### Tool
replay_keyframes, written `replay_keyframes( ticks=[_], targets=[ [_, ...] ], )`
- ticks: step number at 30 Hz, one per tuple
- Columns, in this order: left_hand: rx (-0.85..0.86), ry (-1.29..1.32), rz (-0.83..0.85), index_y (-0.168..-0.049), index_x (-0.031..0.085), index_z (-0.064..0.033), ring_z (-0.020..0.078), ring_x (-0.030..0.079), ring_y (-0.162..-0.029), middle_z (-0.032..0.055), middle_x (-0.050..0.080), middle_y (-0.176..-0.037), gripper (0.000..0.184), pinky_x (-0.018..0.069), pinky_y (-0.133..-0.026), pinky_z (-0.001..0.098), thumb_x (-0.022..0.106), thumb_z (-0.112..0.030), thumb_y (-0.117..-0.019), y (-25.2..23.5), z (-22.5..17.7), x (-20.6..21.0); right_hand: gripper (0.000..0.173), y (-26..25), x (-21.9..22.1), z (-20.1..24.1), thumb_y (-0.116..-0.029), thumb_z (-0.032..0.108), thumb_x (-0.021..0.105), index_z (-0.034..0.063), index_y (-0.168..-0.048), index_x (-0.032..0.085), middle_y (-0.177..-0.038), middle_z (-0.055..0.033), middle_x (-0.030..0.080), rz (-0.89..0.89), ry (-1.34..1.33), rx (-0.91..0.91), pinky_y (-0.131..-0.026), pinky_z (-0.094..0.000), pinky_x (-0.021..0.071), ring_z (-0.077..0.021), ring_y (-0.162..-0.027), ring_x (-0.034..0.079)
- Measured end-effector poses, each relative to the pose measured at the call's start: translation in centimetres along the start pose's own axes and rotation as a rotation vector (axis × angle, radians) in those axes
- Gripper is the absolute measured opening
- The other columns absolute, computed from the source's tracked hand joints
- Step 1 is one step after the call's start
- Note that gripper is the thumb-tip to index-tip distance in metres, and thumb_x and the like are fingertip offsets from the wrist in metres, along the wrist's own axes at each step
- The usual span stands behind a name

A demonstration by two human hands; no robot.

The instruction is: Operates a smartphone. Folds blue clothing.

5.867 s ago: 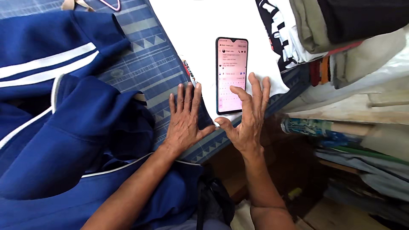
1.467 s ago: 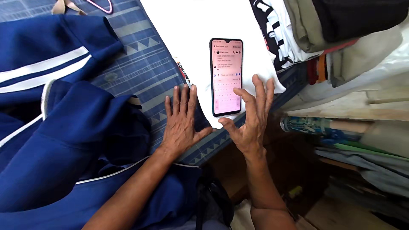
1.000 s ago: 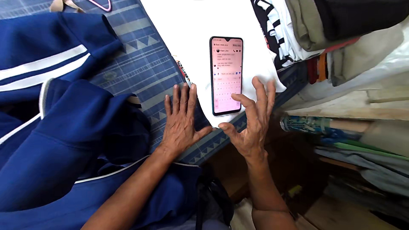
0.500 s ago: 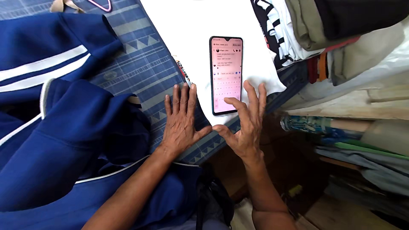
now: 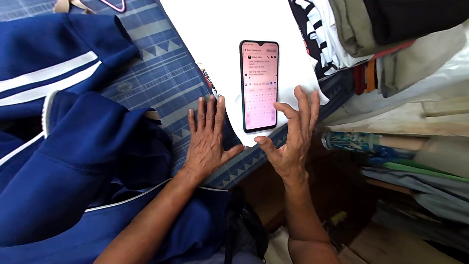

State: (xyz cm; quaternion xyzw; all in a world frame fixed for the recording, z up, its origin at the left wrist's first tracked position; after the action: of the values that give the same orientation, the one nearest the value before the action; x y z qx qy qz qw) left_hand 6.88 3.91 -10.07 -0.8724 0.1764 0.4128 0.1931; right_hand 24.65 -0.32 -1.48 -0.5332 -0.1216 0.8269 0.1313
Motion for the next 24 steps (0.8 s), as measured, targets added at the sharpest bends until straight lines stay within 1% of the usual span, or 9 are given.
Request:
replay_keyframes(
  ticks=[7, 10, 12, 15, 18, 20, 24],
  targets=[
    [0.002, -0.007, -0.002, -0.162, 0.015, 0.0036, 0.0434, 0.017, -0.156, 0.0259, 0.023, -0.166, 0.119, 0.0095, -0.121, 0.0671, 0.047, -0.081, -0.0849, 0.0, 0.0, 0.0, 0.078, 0.0, 0.7, 0.3, -0.0916, 0.075, 0.05, 0.0103, -0.132, 0.064, -0.16, -0.0242, 0.037, 0.01, -0.003, -0.027, -0.124, -0.0626, 0.0139, -0.0473, -0.154, 0.017],
    [0.004, 0.003, -0.002, -0.162, 0.016, 0.004, 0.0441, 0.017, -0.155, 0.0267, 0.024, -0.166, 0.119, 0.0094, -0.121, 0.0675, 0.048, -0.081, -0.0847, 0.0, 0.0, 0.0, 0.077, 0.0, 0.7, 0.3, -0.0915, 0.075, 0.05, 0.0116, -0.132, 0.066, -0.161, -0.0232, 0.037, 0.017, -0.007, -0.031, -0.124, -0.0634, 0.0127, -0.0473, -0.154, 0.016],
    [0.005, 0.002, -0.008, -0.161, 0.017, 0.0045, 0.045, 0.018, -0.155, 0.0274, 0.025, -0.165, 0.119, 0.0102, -0.12, 0.0679, 0.047, -0.082, -0.0848, 0.0, 0.0, 0.0, 0.078, 0.0, 0.4, 0.4, -0.0918, 0.076, 0.049, 0.0114, -0.132, 0.065, -0.16, -0.0237, 0.037, -0.001, -0.017, -0.044, -0.124, -0.063, 0.0129, -0.0462, -0.154, 0.017],
    [0.003, 0.004, -0.01, -0.162, 0.016, 0.0034, 0.0447, 0.017, -0.155, 0.0269, 0.024, -0.166, 0.119, 0.0097, -0.12, 0.068, 0.046, -0.082, -0.0852, 0.0, 0.0, 0.0, 0.082, 0.3, 0.0, 0.3, -0.0915, 0.079, 0.045, 0.0124, -0.135, 0.062, -0.161, -0.0226, 0.036, -0.031, -0.024, -0.042, -0.124, -0.0638, 0.0113, -0.0434, -0.155, 0.017],
    [-0.004, -0.005, -0.006, -0.162, 0.016, 0.0028, 0.0442, 0.017, -0.155, 0.0266, 0.024, -0.166, 0.12, 0.0094, -0.12, 0.0683, 0.046, -0.084, -0.0846, 0.0, 0.0, 0.1, 0.081, 0.8, 0.2, 0.0, -0.0919, 0.079, 0.044, 0.0139, -0.137, 0.062, -0.161, -0.0209, 0.037, -0.038, -0.026, -0.028, -0.124, -0.064, 0.0119, -0.0426, -0.155, 0.017],
    [0.0, -0.011, -0.008, -0.162, 0.016, 0.0033, 0.0445, 0.017, -0.155, 0.0271, 0.024, -0.165, 0.12, 0.0091, -0.12, 0.0689, 0.046, -0.084, -0.0845, 0.0, 0.0, 0.1, 0.081, 1.1, 0.3, -0.2, -0.0925, 0.079, 0.043, 0.0144, -0.138, 0.06, -0.162, -0.0193, 0.036, -0.042, -0.042, -0.022, -0.125, -0.0622, 0.0113, -0.0412, -0.156, 0.016],
    [0.002, -0.01, -0.021, -0.162, 0.017, 0.0033, 0.044, 0.016, -0.155, 0.0263, 0.024, -0.166, 0.12, 0.0088, -0.12, 0.068, 0.046, -0.084, -0.0846, 0.1, 0.1, 0.2, 0.08, 1.5, 0.3, -0.5, -0.0936, 0.078, 0.042, 0.0146, -0.139, 0.059, -0.161, -0.0187, 0.037, -0.066, -0.057, -0.022, -0.126, -0.0594, 0.0121, -0.0392, -0.156, 0.017]
  ],
)
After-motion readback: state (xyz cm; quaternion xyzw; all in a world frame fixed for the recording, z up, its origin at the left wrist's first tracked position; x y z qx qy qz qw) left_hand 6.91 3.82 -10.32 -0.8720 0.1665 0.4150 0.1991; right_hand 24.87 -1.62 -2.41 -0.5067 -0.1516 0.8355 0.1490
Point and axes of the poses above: each hand's wrist, its own y-axis away from the middle knuckle, its own x-axis out of the palm, z = x × y, the point moved 4 cm from there along -y, towards the middle knuckle
